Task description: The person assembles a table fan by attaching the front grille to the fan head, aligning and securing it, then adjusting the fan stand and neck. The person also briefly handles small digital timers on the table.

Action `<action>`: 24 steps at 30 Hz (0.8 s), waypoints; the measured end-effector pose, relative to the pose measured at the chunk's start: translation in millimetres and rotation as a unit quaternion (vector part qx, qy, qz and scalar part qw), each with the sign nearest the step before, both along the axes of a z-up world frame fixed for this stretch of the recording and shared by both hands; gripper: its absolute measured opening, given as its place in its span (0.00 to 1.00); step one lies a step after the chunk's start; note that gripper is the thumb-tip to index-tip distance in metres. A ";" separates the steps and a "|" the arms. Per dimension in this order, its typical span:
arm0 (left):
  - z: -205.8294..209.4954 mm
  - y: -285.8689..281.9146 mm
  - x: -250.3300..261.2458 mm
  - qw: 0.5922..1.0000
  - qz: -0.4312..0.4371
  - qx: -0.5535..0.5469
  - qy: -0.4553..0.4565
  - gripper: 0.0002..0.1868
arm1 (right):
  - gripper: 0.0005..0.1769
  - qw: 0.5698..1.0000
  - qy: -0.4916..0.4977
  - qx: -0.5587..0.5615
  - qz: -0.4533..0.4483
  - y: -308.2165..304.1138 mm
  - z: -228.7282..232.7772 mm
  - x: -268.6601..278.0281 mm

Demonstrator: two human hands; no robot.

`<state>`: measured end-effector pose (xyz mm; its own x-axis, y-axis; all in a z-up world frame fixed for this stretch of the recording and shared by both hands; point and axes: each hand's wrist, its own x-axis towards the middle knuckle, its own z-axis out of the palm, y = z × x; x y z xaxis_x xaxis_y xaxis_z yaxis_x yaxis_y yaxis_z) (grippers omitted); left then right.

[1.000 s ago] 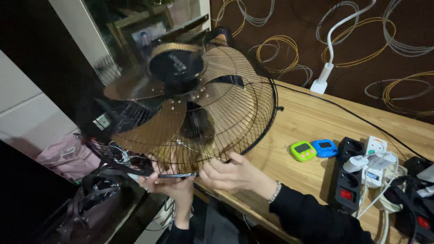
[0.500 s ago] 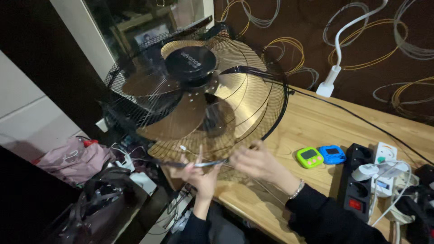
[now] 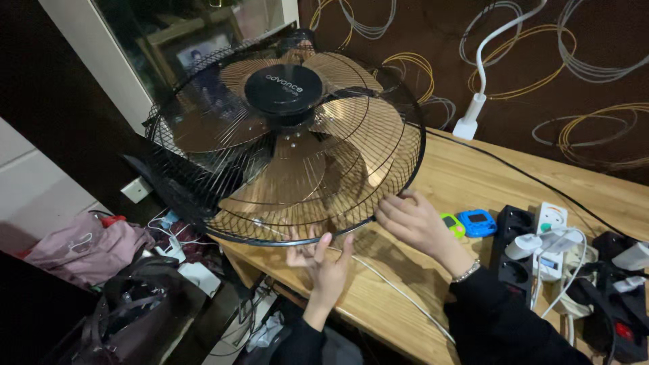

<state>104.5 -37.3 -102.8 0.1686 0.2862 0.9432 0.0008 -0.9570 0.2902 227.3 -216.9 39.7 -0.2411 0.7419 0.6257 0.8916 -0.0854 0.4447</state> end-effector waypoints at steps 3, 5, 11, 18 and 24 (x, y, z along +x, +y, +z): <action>18.4 -18.4 -14.3 0.992 -0.104 -0.066 -0.001 0.32 | 0.19 0.999 0.013 0.033 -0.004 -10.1 4.3 -0.2; 30.0 -29.4 -31.1 0.987 -0.112 -0.095 0.068 0.31 | 0.17 0.999 0.009 0.047 -0.013 -14.9 5.3 -4.2; 67.3 -50.0 -86.0 0.996 -0.018 -0.011 0.088 0.27 | 0.17 1.000 -0.008 0.029 -0.007 -23.0 13.5 -14.9; 98.2 -18.2 -58.0 0.974 -0.030 0.109 0.194 0.19 | 0.15 0.999 -0.023 0.025 -0.041 -26.9 12.1 -18.8; 83.1 -34.1 -30.9 0.965 -0.014 0.198 0.171 0.13 | 0.10 0.999 0.006 0.007 -0.042 -47.5 -2.2 -4.9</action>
